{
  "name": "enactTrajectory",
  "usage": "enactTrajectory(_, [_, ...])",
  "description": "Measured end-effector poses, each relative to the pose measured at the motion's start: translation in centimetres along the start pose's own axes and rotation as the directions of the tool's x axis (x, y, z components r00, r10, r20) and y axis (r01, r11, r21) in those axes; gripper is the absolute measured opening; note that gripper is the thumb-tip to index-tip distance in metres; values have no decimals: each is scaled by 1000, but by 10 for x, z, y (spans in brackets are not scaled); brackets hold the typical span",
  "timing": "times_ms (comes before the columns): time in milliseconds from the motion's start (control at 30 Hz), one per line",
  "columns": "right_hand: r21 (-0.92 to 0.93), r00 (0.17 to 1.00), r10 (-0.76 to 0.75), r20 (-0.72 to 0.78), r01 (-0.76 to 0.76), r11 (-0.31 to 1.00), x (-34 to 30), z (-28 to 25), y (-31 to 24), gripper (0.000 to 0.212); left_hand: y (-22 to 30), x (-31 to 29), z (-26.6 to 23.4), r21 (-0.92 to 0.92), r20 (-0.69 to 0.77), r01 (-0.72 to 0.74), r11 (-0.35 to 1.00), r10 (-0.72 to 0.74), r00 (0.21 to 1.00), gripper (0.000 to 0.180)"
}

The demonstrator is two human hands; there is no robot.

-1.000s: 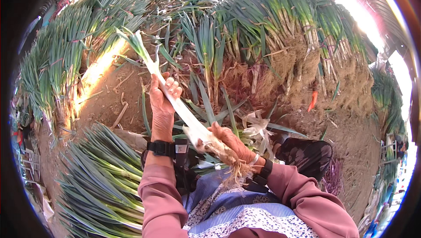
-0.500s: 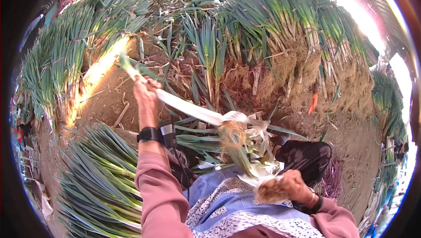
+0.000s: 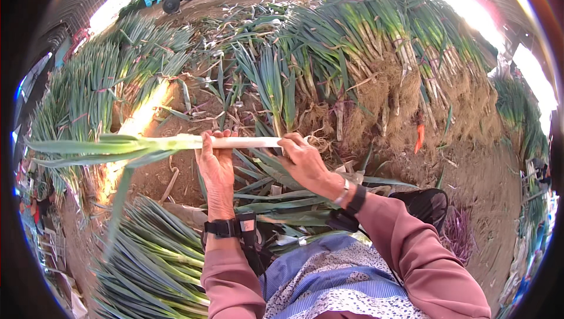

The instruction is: The person picks up a leek by hand, peels away the outer layers, and pulls off the roots. After discarding the scraps, they place the cleaned leek onto a pile and repeat the process with another leek.

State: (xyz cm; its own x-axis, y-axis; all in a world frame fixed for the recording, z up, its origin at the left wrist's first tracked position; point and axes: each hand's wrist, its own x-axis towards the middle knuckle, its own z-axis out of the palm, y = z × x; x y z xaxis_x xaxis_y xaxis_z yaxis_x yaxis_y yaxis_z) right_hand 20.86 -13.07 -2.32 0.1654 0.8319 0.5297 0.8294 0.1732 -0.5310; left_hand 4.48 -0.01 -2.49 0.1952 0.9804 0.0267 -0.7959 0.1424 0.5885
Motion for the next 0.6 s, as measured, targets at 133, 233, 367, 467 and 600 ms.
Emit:
enactTrajectory(133, [-157,1000,-21,-11,19,987,21,21,3,26,-7,-3,-6,-44,-58,41,998,-44,997,22])
enactTrajectory(233, [-288,996,-16,91,42,957,30,20,11,18,-13,-1,-15,-116,-123,95,989,-109,986,24])
enactTrajectory(367, [-560,950,-172,259,293,775,35,12,9,17,-17,-8,-15,-103,-168,97,990,-114,979,27])
enactTrajectory(467, [-618,931,-221,289,358,700,34,17,8,17,-16,-12,-11,-93,-197,101,991,-118,973,30])
enactTrajectory(600, [-618,920,-228,318,383,686,32,20,9,14,-15,-19,-5,-48,-171,67,997,-74,982,30])
